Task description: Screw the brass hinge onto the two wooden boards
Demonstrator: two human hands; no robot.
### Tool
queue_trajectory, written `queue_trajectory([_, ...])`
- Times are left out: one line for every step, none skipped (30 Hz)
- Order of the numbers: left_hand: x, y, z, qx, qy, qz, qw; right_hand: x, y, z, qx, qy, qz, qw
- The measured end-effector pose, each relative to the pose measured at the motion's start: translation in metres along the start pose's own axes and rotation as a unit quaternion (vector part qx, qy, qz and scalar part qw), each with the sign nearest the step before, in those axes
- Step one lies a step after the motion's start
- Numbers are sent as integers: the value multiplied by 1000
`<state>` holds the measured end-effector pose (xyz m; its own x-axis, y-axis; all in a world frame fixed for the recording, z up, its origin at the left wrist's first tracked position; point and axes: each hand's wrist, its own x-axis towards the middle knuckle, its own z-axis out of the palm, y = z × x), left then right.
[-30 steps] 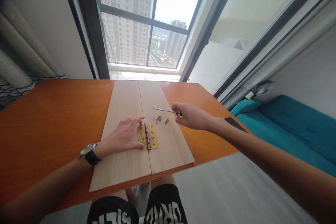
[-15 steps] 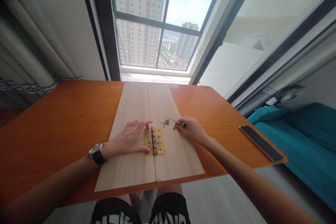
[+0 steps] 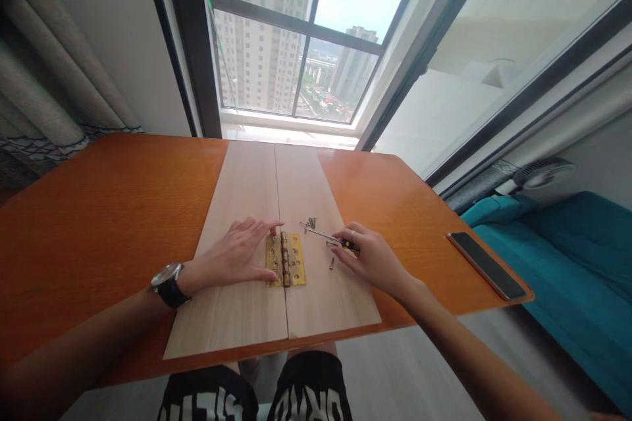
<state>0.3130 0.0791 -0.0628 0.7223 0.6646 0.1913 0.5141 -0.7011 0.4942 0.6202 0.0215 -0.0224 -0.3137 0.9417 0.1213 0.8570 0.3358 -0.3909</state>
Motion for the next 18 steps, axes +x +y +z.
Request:
queue_trajectory([0,0,0,1,0,3,1000,-9,0,1,-1,-10,-17,1000])
queue_trajectory([0,0,0,3,0,6,1000,-19,0,2,1,-21,-36,999])
queue_trajectory([0,-1,0,4,0,9,1000,-27,1,5,0,-27,-52,998])
queue_trajectory([0,-1,0,5,-1,11,1000,-34,4,8,0,-21,-69,997])
queue_trajectory([0,-1,0,7,-2,11,1000,-39,7,12,-3,-10,-80,997])
queue_trajectory([0,-1,0,9,-4,11,1000,-42,10,16,-8,0,-86,996])
queue_trajectory([0,-1,0,10,-6,10,1000,-44,13,18,-12,8,-89,996])
queue_trajectory([0,-1,-1,12,-8,9,1000,-44,16,21,-17,11,-88,996])
queue_trajectory([0,-1,-1,13,-9,8,1000,-43,18,22,-21,9,-87,996])
queue_trajectory([0,0,-1,14,-8,7,1000,-41,20,22,-25,5,-87,996])
queue_trajectory([0,0,-1,15,-7,8,1000,-40,20,21,-26,1,-89,996])
queue_trajectory([0,0,-1,16,-4,10,1000,-38,18,20,-25,-2,-90,996])
queue_trajectory([0,0,0,15,-1,13,1000,-36,15,18,-17,-6,-90,996])
queue_trajectory([0,-1,0,13,1,17,1000,-33,9,15,-4,-7,-88,996])
queue_trajectory([0,-1,0,11,2,21,1000,-31,2,11,16,-6,-82,996])
queue_trajectory([0,-1,0,8,4,23,1000,-27,-7,8,40,-7,-70,997])
queue_trajectory([0,-2,0,4,6,23,1000,-22,-17,4,65,-9,-52,997])
queue_trajectory([0,-2,0,-1,7,21,1000,-15,-28,1,87,-19,-25,996])
